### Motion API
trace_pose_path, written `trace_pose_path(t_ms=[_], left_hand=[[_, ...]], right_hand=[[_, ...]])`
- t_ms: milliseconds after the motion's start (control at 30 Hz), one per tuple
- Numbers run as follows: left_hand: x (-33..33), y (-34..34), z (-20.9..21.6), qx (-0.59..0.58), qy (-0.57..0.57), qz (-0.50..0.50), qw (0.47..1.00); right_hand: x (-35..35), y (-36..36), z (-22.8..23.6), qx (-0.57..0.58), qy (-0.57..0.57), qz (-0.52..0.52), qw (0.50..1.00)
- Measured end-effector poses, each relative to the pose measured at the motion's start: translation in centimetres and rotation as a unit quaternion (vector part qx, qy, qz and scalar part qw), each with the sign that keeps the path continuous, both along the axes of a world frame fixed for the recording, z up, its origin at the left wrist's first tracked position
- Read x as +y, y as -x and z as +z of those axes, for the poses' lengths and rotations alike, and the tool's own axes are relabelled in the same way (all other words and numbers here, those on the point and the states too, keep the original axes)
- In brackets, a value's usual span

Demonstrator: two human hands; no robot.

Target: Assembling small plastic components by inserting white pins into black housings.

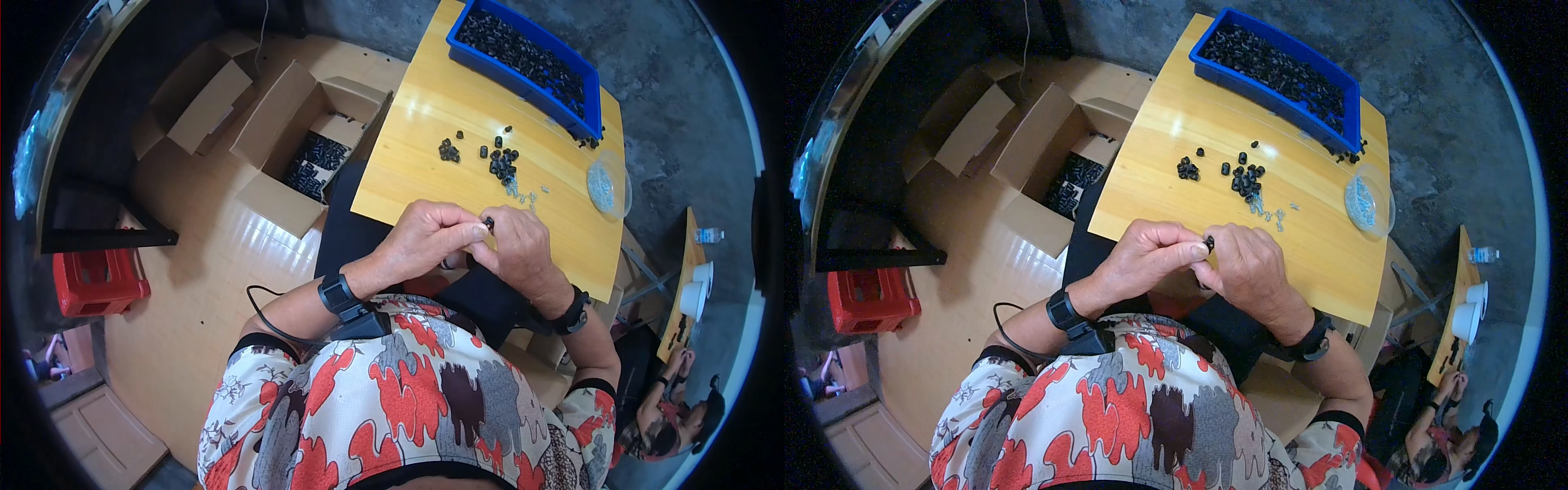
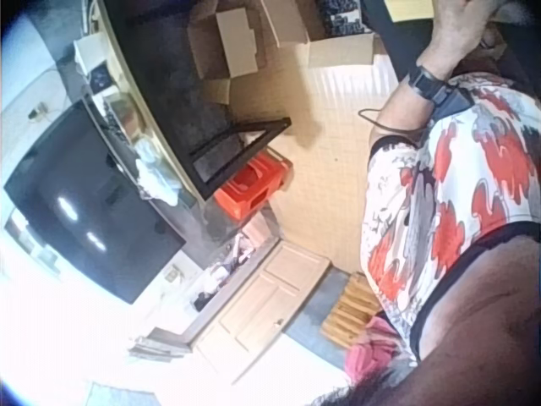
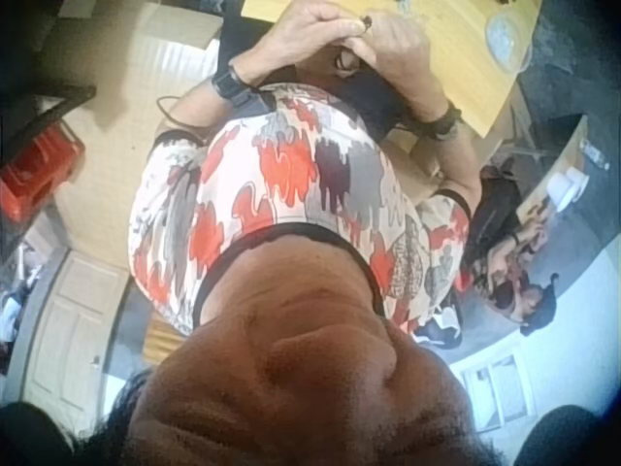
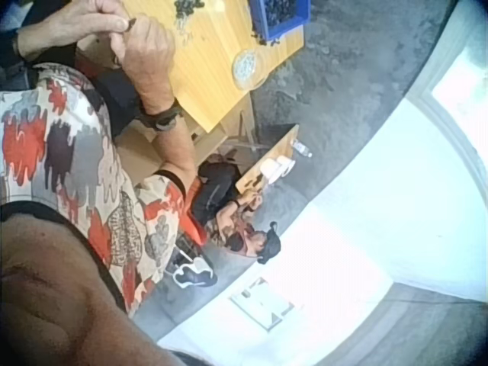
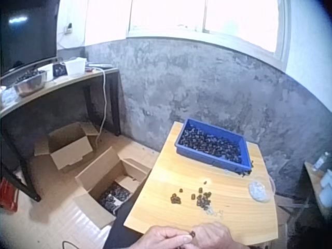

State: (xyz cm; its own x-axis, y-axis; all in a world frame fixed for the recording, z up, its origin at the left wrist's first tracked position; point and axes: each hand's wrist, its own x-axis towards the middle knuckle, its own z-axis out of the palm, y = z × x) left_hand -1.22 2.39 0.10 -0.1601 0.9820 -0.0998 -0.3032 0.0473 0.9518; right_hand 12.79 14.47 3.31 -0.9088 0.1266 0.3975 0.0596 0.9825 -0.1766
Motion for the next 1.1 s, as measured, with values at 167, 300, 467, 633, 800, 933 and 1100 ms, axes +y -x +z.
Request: trace_pose_path(t_ms=[167,300,467,633,800,933,1100], left_hand=[[-0.1,-0.2,0.1,-0.001,0.005,0.007,1.000],[0.1,-0.6,-0.2,-0.063,0.003,0.014,0.998],[0.5,-0.7,-0.7,-0.053,-0.001,0.023,0.998],[0.4,-0.6,-0.9,-0.114,0.028,0.008,0.993],[0.6,-0.8,-1.1,-0.135,0.032,0.031,0.990],[0.8,-1.2,-1.0,-0.114,0.038,0.043,0.992],[0.9,-1.3,-1.1,-0.117,0.045,0.039,0.991]], right_hand=[[-0.1,-0.2,0.0,-0.010,0.059,-0.010,0.998],[-0.4,0.0,0.0,0.010,0.019,-0.027,0.999],[-0.6,-0.1,-0.4,0.009,0.013,-0.037,0.999],[-0.4,0.0,0.9,-0.037,0.094,-0.030,0.994],[0.1,0.0,1.5,0.018,-0.039,-0.043,0.998],[-0.1,0.7,1.7,-0.020,-0.138,-0.059,0.989],[0.4,0.6,0.6,-0.005,-0.146,-0.043,0.988]])
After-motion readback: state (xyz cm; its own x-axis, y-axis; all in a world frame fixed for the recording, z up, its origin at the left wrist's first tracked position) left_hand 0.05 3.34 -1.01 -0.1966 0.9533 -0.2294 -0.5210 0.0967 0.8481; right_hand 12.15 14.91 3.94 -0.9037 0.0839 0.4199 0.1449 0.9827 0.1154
